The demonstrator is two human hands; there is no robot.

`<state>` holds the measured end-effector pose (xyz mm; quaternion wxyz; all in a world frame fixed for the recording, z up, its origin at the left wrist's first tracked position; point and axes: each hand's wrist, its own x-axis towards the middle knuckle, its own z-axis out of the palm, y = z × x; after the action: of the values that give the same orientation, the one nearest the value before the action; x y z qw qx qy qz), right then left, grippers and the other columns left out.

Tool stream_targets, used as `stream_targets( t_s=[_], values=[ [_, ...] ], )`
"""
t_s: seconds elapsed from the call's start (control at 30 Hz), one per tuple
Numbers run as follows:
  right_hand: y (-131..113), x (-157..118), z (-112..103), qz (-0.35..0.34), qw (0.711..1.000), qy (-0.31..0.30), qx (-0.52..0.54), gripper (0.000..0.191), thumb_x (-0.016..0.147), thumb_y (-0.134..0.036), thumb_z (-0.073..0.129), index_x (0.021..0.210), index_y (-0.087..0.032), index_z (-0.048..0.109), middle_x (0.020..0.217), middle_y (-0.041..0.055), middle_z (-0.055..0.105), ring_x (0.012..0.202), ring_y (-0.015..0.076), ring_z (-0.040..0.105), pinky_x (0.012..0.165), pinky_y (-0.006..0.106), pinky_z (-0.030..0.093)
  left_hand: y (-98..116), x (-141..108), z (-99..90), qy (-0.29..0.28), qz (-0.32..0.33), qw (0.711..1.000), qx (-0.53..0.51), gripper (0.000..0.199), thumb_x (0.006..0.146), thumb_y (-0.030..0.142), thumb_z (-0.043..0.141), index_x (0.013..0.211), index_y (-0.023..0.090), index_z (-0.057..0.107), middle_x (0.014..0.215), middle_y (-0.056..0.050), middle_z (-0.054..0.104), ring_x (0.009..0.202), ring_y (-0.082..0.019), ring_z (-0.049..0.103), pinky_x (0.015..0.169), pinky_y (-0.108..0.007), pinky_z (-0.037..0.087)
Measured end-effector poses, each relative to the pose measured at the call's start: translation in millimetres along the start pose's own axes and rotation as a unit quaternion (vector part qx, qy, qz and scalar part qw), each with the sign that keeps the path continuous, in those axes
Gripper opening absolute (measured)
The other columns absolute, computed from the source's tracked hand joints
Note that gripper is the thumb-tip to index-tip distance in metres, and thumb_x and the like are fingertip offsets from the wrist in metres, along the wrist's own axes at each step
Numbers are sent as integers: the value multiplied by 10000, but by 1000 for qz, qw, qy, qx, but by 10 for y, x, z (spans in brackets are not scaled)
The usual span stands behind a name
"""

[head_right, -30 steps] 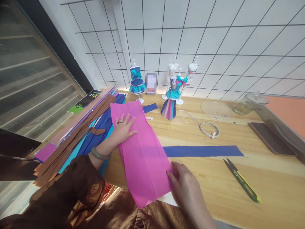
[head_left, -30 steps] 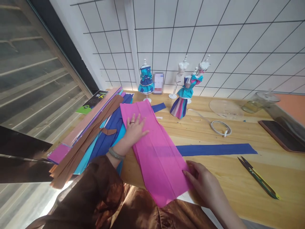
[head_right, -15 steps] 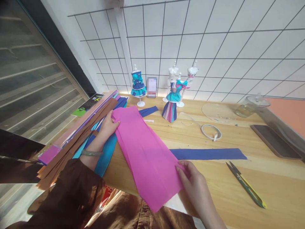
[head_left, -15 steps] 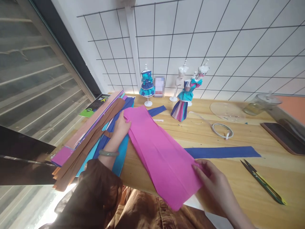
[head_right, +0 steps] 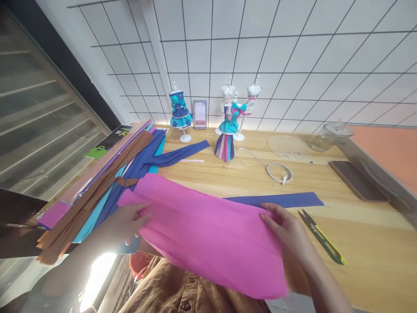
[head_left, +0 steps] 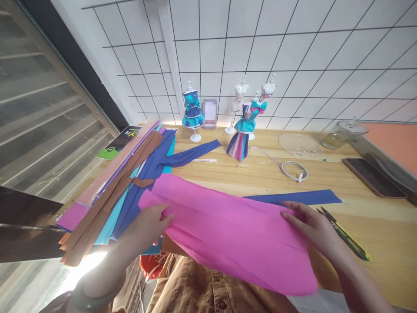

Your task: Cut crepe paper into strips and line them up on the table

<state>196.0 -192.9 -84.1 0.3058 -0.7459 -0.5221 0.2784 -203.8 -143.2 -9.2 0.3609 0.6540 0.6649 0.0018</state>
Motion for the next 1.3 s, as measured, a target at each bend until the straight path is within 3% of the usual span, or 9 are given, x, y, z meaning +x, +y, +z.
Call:
stream_targets(
  t_s=[0.1, 0.2, 0.33, 0.47, 0.6, 0.7, 1.0, 1.2, 1.3],
  values=[
    [35, 23, 11, -5, 999, -13, -29, 432, 733, -450, 536, 1074, -190, 585, 1038, 75, 661, 941, 251, 604, 809, 362, 446, -55, 9, 25, -30, 0, 997, 74, 395, 799, 483, 420, 1019, 209, 600, 527, 20, 560, 432, -155, 537, 438, -242, 333],
    [43, 45, 20, -6, 998, -20, -54, 402, 741, -434, 524, 1054, -191, 592, 1034, 72, 663, 944, 251, 602, 810, 362, 443, -18, 120, 8, 55, 61, 979, 187, 316, 821, 451, 426, 841, 200, 618, 660, -36, 609, 616, -188, 584, 567, -268, 382],
    [97, 65, 4, -26, 997, -25, -68, 391, 775, -447, 489, 1066, -204, 584, 1046, 63, 658, 937, 247, 604, 788, 354, 456, 102, 468, 18, 147, 139, 939, 278, 289, 871, 385, 394, 929, 184, 593, 817, -74, 627, 803, -224, 582, 703, -317, 408],
    [235, 97, -27, -43, 993, -20, -105, 459, 760, -467, 516, 1130, -198, 555, 1084, 76, 642, 968, 257, 589, 819, 373, 455, 119, 983, 70, 176, 299, 898, 270, 308, 873, 327, 438, 1126, 181, 535, 1016, -91, 578, 1004, -222, 506, 834, -325, 392],
    [340, 126, -40, -61, 990, -27, -123, 487, 761, -452, 520, 1178, -200, 527, 1154, 72, 612, 1029, 257, 563, 872, 394, 439, 24, 1424, 104, 141, 353, 892, 245, 308, 858, 332, 478, 1129, 207, 558, 998, -75, 567, 1008, -207, 494, 846, -317, 387],
    [338, 140, -45, -61, 987, -29, -143, 466, 767, -435, 512, 1169, -200, 533, 1132, 65, 626, 1019, 256, 571, 871, 403, 442, -36, 1590, 105, 128, 369, 894, 220, 276, 843, 349, 502, 1062, 215, 604, 933, -61, 573, 954, -205, 506, 816, -323, 390],
    [221, 171, -101, -110, 977, -52, -176, 315, 818, -391, 464, 1013, -197, 617, 1012, 67, 662, 918, 237, 605, 804, 384, 464, -100, 1561, 110, 126, 408, 893, 143, 180, 860, 274, 467, 788, 186, 607, 829, -29, 572, 865, -165, 505, 790, -310, 379],
    [203, 168, -122, -188, 963, -69, -181, 301, 862, -351, 406, 962, -211, 652, 950, 73, 661, 868, 224, 607, 744, 366, 475, -128, 1519, 132, 142, 418, 887, 136, 146, 875, 223, 430, 819, 171, 555, 833, -30, 585, 837, -166, 508, 757, -312, 383],
    [182, 135, -129, -220, 953, -57, -201, 308, 867, -306, 392, 958, -221, 674, 916, 71, 662, 844, 224, 610, 713, 362, 478, -181, 1517, 163, 158, 428, 877, 148, 144, 873, 228, 450, 927, 167, 569, 894, -46, 599, 883, -175, 514, 790, -325, 383]
  ],
)
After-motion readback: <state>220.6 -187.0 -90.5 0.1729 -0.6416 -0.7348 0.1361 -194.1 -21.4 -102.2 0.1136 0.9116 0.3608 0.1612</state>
